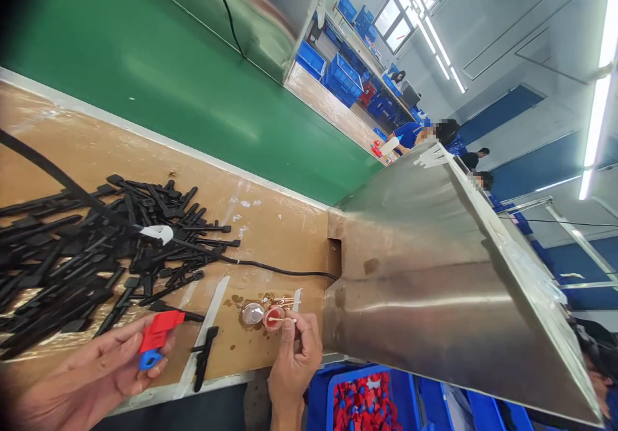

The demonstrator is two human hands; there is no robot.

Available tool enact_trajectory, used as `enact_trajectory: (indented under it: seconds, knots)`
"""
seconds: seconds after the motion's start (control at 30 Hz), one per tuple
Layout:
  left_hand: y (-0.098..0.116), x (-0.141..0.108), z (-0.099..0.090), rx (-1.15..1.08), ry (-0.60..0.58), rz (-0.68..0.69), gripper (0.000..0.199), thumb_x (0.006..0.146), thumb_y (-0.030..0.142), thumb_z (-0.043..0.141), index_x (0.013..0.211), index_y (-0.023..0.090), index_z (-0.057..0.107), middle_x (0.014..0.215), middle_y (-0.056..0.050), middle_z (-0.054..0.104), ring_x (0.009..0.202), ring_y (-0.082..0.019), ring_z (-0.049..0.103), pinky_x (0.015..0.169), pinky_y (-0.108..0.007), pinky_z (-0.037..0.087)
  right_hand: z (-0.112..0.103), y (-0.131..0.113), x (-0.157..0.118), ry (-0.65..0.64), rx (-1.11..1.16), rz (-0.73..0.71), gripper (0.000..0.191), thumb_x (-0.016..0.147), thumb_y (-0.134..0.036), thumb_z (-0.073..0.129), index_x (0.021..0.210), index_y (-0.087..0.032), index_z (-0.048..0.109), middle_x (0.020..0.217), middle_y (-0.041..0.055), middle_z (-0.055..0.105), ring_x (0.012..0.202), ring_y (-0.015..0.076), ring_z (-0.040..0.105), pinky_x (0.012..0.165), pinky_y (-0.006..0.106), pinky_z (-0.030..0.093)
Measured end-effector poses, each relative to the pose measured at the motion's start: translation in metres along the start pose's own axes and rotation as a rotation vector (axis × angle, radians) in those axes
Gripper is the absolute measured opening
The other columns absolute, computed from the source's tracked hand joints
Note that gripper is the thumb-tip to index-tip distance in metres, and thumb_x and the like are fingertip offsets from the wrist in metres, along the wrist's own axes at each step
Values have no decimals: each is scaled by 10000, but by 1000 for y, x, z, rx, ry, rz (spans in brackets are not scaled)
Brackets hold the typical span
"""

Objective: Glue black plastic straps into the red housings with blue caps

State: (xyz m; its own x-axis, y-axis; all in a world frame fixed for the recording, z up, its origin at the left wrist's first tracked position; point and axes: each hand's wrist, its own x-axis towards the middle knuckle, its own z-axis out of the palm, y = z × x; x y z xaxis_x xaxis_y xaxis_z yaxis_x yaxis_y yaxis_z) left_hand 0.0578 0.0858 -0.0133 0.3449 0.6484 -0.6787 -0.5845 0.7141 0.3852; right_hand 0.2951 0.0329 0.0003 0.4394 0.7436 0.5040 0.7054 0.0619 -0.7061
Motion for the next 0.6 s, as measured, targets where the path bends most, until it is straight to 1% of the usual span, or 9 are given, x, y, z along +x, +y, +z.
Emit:
enact_trajectory:
  seconds: [0.1,0.2,0.3,0.4,0.47,0.6]
  knots:
    - [0,-3,3,-29,41,4,648,303,627,1170,820,329,918,844,-68,829,644,-215,655,495,-245,597,-2,-4,0,-9,-52,-58,244,1132,-345,637,1030,-262,842,802,-8,734,634,139,652,589,229,481]
    - [0,-4,5,-35,48,-5,632,292,610,1176,796,332,915,817,-62,816,653,-223,660,502,-246,605,-3,-5,0,-40,-90,-106,246,1149,-335,607,1055,-278,827,805,-18,714,630,138,628,604,234,482]
    - [0,-4,5,-31,54,-1,651,282,615,1174,814,337,921,837,-61,824,650,-224,663,502,-252,605,-3,-5,0,-20,-101,-108,249,1158,-321,585,1055,-278,806,814,-22,700,625,137,615,600,236,477]
    - [1,-3,5,-26,40,1,656,298,623,1172,833,334,926,867,-70,836,654,-217,665,514,-247,605,-3,-5,0,-39,-102,-113,255,1162,-303,564,1052,-273,792,824,-20,694,629,139,609,606,242,476]
    - [2,-4,5,-18,30,-6,653,299,622,1173,824,324,924,825,-71,821,651,-210,660,518,-236,603,-2,-6,0,-51,-109,-122,260,1163,-296,557,1043,-272,787,820,-20,688,633,140,605,610,244,473]
    - [5,-7,10,-5,27,9,652,326,591,1179,827,275,907,757,-56,795,645,-208,652,513,-240,594,-1,-4,0,-35,-122,-112,239,1150,-284,586,1028,-262,790,807,-22,682,642,141,616,614,241,474]
